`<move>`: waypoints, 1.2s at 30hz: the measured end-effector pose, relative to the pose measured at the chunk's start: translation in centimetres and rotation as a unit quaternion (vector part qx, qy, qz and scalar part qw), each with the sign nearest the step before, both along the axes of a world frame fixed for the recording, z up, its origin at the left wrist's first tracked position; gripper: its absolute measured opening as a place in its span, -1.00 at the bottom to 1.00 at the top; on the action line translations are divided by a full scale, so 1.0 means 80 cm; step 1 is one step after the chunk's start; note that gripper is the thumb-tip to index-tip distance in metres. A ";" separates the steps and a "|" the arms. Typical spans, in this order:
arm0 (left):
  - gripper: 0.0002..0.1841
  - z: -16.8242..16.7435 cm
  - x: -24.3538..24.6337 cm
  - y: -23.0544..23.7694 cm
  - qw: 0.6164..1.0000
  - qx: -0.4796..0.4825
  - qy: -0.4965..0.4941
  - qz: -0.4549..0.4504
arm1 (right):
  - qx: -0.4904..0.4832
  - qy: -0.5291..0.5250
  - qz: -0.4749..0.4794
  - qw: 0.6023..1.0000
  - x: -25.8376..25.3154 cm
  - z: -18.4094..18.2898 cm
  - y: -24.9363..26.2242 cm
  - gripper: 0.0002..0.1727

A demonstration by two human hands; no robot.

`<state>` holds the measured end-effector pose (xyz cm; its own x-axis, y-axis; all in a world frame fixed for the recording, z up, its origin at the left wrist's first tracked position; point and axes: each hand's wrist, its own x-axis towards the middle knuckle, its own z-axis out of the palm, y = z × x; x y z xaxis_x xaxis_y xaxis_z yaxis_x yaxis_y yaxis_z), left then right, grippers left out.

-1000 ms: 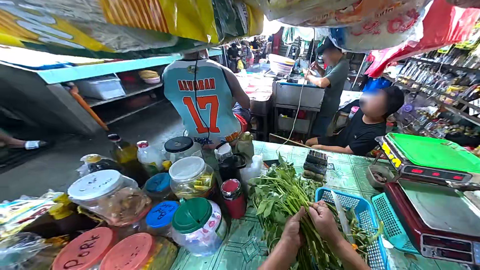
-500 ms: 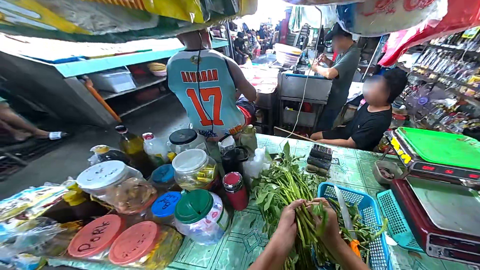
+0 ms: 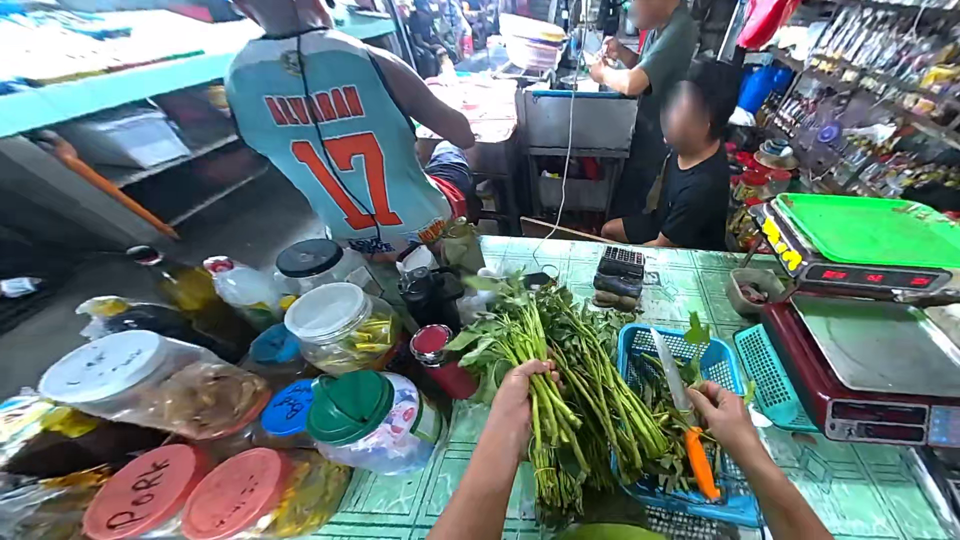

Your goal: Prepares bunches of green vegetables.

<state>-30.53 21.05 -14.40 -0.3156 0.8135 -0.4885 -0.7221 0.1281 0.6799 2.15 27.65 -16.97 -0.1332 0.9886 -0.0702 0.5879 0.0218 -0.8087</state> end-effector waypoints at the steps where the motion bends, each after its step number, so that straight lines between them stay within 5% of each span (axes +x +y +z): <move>1: -0.74 0.000 -0.002 -0.006 1.000 0.003 -0.005 -0.016 | -0.013 -0.105 -0.031 0.994 0.008 -0.006 0.011 -0.47; 3: -0.72 -0.005 -0.008 -0.014 0.999 0.018 -0.026 -0.043 | 0.027 -0.195 -0.035 0.980 0.000 -0.009 0.015 -0.16; 5: -0.69 -0.006 -0.012 -0.020 0.997 0.026 -0.048 -0.054 | 0.080 -0.166 0.043 0.982 -0.037 -0.005 0.000 -0.36; 7: -0.74 -0.006 -0.016 -0.025 0.996 0.035 -0.061 -0.053 | 0.032 -0.117 0.205 0.971 -0.088 -0.008 -0.021 -0.54; 10: -0.82 0.004 -0.017 -0.029 0.996 0.042 -0.064 -0.037 | -0.028 -0.229 0.354 0.906 -0.168 -0.029 -0.051 -0.52; 15: -0.85 0.031 -0.014 -0.046 0.996 0.035 -0.079 -0.012 | 0.055 -0.510 0.297 0.805 -0.232 -0.103 -0.062 -0.33; 23: -0.85 0.047 -0.033 -0.076 0.997 0.045 -0.069 0.003 | 0.035 -0.547 0.293 0.783 -0.242 -0.113 -0.036 -0.20; 28: -0.83 0.065 -0.044 -0.089 0.996 0.074 -0.051 -0.004 | -0.029 -0.422 0.249 0.871 -0.239 -0.055 -0.033 0.00; 32: -0.77 0.088 -0.051 -0.092 0.993 0.113 -0.030 -0.019 | -0.173 -0.169 0.218 0.946 -0.210 0.013 -0.007 -0.01; 36: -0.71 0.083 -0.058 -0.084 0.984 0.177 -0.026 -0.029 | -0.182 0.123 0.251 0.943 -0.157 0.034 0.019 -0.11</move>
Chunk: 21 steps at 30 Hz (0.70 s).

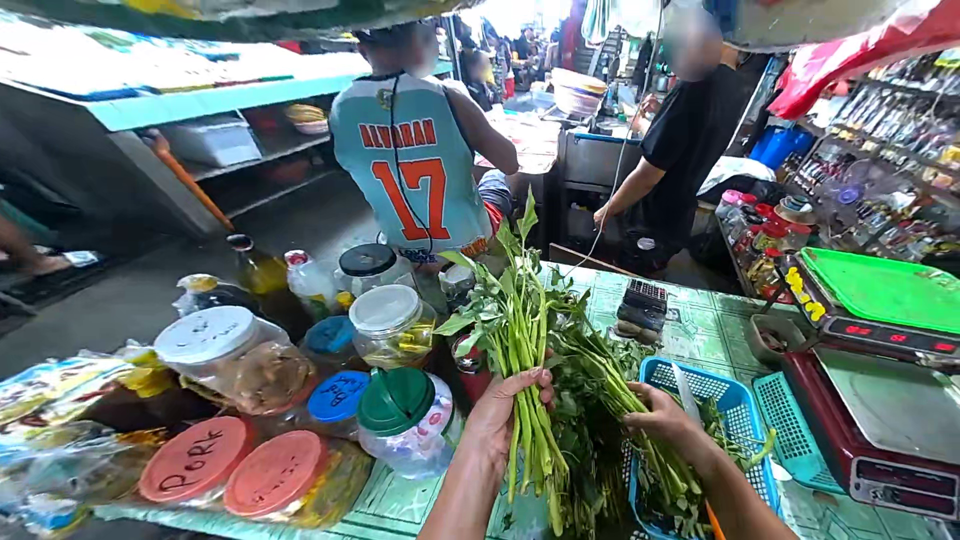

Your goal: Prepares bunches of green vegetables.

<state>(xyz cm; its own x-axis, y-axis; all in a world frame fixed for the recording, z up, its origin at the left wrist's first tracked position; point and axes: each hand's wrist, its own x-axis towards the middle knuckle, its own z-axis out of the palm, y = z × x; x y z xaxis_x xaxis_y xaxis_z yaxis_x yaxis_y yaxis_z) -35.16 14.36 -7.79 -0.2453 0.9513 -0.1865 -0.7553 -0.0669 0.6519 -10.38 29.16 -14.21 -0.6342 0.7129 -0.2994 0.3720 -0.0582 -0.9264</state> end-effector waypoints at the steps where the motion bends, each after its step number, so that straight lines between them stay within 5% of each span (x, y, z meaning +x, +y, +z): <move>1: -0.70 -0.008 0.000 0.003 1.000 0.020 -0.010 -0.001 | -0.004 0.044 0.002 0.999 0.013 0.003 0.004 -0.11; 7: -0.70 -0.059 0.033 0.027 0.996 0.043 -0.066 0.040 | -0.041 0.177 -0.030 0.983 0.049 -0.002 0.005 -0.27; 16: -0.78 -0.136 0.116 0.043 0.993 -0.090 -0.018 0.068 | -0.120 0.350 -0.070 0.927 0.041 -0.020 -0.002 -0.45; 21: -0.75 -0.152 0.149 0.053 0.983 -0.179 -0.014 0.032 | -0.059 0.246 -0.080 0.964 0.017 -0.038 -0.012 -0.24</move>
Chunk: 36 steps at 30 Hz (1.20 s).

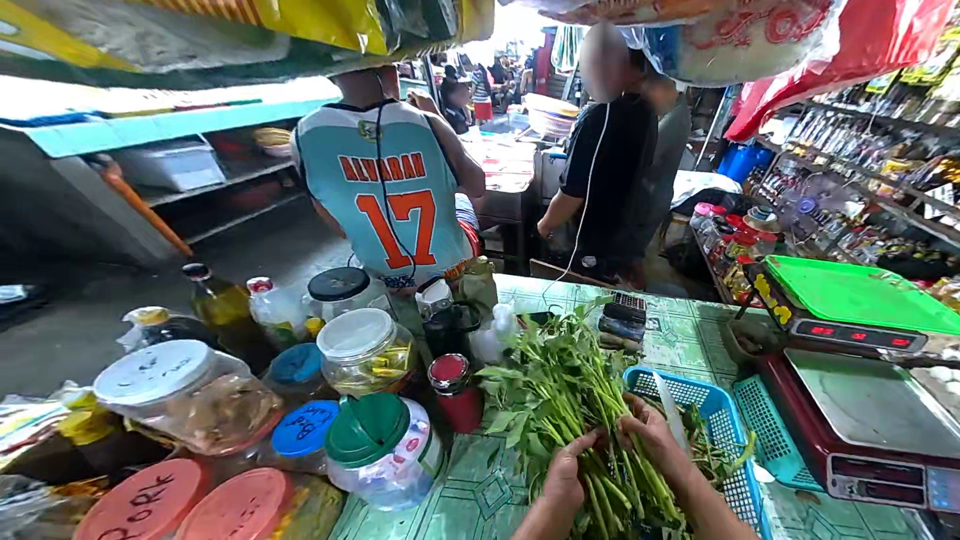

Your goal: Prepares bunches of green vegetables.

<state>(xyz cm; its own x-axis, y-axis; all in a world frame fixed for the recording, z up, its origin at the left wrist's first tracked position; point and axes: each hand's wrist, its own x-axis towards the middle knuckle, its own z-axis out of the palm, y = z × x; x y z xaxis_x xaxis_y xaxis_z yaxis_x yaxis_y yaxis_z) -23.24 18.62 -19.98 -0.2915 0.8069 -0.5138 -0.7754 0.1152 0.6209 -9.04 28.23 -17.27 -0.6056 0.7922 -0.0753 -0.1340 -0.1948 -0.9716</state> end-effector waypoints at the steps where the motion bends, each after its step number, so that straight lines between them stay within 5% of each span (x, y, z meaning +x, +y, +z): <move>1: -0.76 -0.002 0.006 0.003 1.000 -0.017 0.002 -0.010 | 0.006 -0.034 -0.006 0.999 -0.007 -0.003 -0.003 -0.15; 5: -0.78 -0.004 0.016 0.014 0.999 -0.040 -0.009 -0.004 | 0.085 -0.153 -0.058 0.983 -0.026 -0.012 -0.010 -0.36; 10: -0.66 0.003 0.017 0.020 0.998 -0.059 0.002 0.000 | 0.285 -0.288 -0.084 0.910 -0.030 -0.024 -0.007 -0.52; 20: -0.65 0.013 0.027 0.024 0.999 -0.049 -0.001 -0.003 | 0.426 -0.174 -0.242 0.854 -0.036 -0.042 -0.011 -0.78; 28: -0.80 0.058 0.017 0.009 1.000 -0.015 0.000 -0.017 | 0.552 -0.124 -0.144 0.812 -0.015 -0.020 -0.024 -0.80; 36: -0.84 -0.001 -0.004 0.041 0.997 0.006 0.065 -0.032 | 0.621 -0.123 0.014 0.774 0.001 0.000 -0.043 -0.86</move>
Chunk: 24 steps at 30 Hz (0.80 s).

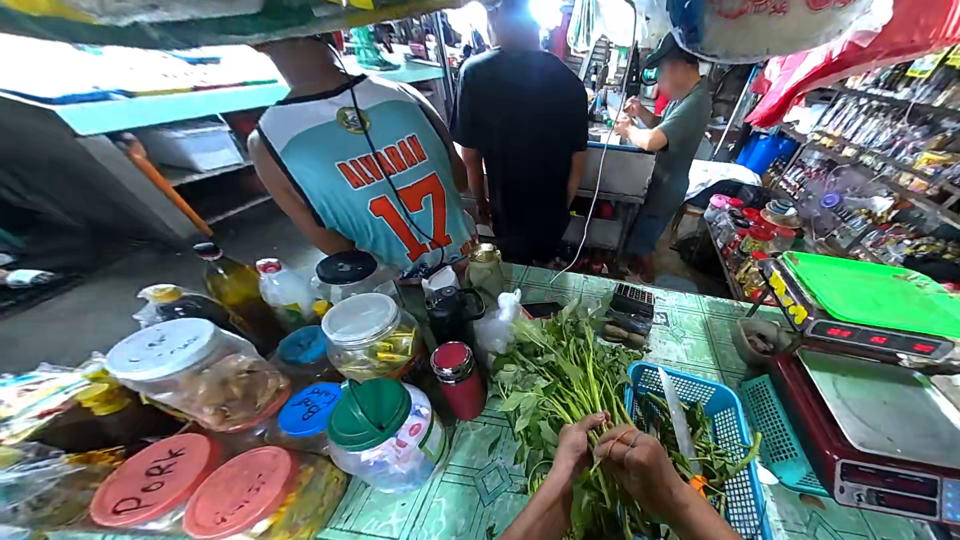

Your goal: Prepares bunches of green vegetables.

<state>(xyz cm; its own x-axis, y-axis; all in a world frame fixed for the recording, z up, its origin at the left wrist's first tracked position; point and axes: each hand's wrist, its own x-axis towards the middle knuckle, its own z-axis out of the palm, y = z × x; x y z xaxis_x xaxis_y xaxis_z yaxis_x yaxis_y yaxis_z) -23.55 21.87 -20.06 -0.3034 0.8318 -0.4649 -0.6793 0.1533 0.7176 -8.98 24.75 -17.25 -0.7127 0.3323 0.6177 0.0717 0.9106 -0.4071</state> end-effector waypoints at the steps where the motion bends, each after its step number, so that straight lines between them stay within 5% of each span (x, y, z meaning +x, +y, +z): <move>1: -0.85 -0.001 -0.001 0.002 1.000 -0.002 -0.015 0.008 | -0.014 -0.009 0.025 1.000 0.000 0.010 -0.005 -0.84; 5: -0.80 0.034 0.012 -0.015 1.000 -0.012 0.009 0.014 | -0.154 -0.012 -0.014 0.988 -0.008 0.040 0.017 -0.74; 9: -0.59 0.025 0.029 -0.014 0.998 -0.040 -0.014 0.035 | -0.280 -0.054 -0.125 0.950 -0.037 0.042 0.052 -0.66; 15: -0.52 0.008 0.034 -0.021 0.995 -0.082 0.041 0.027 | -0.246 -0.204 -0.238 0.917 -0.073 0.041 0.047 -0.66; 21: -0.65 0.003 0.019 -0.033 0.996 -0.032 0.085 0.001 | -0.174 -0.091 -0.190 0.962 -0.053 0.031 0.011 -0.74; 24: -0.63 0.018 0.017 -0.018 0.993 -0.068 0.080 0.052 | -0.240 -0.078 -0.230 0.940 -0.047 0.032 0.002 -0.71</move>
<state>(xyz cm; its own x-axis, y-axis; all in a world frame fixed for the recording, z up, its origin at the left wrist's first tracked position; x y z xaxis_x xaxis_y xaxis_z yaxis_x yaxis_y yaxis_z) -22.16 20.41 -18.62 -0.4639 0.7247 -0.5096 -0.5750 0.1913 0.7955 -12.74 24.90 -14.72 -0.4954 0.8410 0.2176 0.5053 0.4828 -0.7153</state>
